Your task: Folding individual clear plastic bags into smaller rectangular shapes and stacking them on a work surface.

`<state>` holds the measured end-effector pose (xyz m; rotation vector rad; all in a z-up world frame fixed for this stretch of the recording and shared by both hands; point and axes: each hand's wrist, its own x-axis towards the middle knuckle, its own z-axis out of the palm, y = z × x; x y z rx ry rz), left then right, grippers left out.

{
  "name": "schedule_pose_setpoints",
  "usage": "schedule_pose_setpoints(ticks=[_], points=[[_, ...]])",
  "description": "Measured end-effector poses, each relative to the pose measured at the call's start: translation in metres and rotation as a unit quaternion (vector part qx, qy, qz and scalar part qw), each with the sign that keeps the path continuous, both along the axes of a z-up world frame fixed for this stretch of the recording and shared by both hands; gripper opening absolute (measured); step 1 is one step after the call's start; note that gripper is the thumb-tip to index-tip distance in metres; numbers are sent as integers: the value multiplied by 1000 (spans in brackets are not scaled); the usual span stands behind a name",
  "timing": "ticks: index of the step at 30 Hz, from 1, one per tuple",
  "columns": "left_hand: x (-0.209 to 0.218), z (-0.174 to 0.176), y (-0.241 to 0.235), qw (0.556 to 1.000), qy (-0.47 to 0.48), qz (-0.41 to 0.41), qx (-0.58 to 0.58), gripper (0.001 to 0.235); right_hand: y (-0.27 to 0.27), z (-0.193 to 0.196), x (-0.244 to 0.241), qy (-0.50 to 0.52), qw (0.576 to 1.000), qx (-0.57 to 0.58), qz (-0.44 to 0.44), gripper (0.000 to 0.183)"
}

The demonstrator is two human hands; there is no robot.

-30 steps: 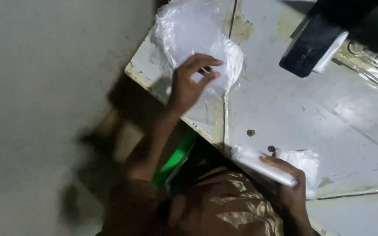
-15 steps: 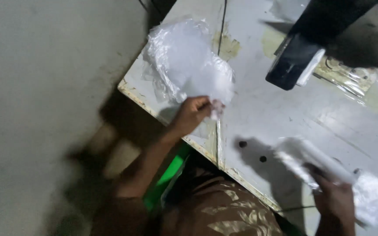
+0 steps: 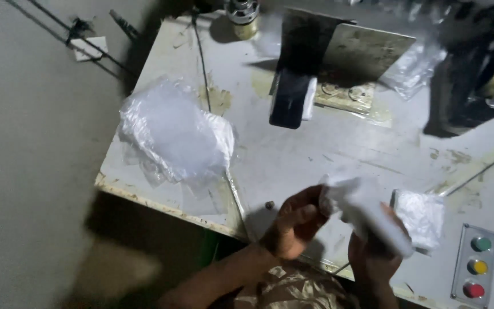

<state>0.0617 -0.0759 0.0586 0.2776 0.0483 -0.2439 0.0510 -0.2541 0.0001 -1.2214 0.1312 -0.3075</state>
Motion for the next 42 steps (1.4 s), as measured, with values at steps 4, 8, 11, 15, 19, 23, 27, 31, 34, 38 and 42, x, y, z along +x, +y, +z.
schedule_pose_setpoints(ticks=[4, 8, 11, 15, 19, 23, 27, 31, 34, 38, 42], points=[[11, 34, 12, 929, -62, 159, 330, 42, 29, 95, -2, -132, 936, -312, 90, 20], [5, 41, -4, 799, -279, 256, 467, 22, 37, 95, 12, -21, 979, -197, 55, 42], [11, 62, -7, 729, -239, 179, 616, 23, 41, 74, 11, -42, 937, -344, -38, 86], [34, 4, 14, 440, -506, 302, 678, 11, 47, 105, 6, 130, 954, -267, 39, 23], [25, -39, -3, 581, -516, 177, 604, 33, 36, 106, 9, 389, 911, -132, 35, 29], [8, -6, -16, 488, -614, 201, 587, 32, -7, 20, 8, 242, 935, 62, 251, 21], [19, 20, 6, 505, -438, 107, 736, 40, -19, 6, 43, 309, 917, -47, 248, 28], [27, -24, 18, 258, -381, -85, 884, 66, -6, -69, 55, 252, 903, -211, 277, 30], [27, -58, 16, 108, -387, 4, 916, 72, -15, -21, 54, 313, 883, -221, 272, 52], [30, -48, 12, 124, -363, 15, 923, 79, -18, 97, 43, 378, 877, -256, 150, 54], [45, -13, 8, 306, -360, -78, 878, 72, 2, 56, 32, 64, 825, -559, 55, 45]])
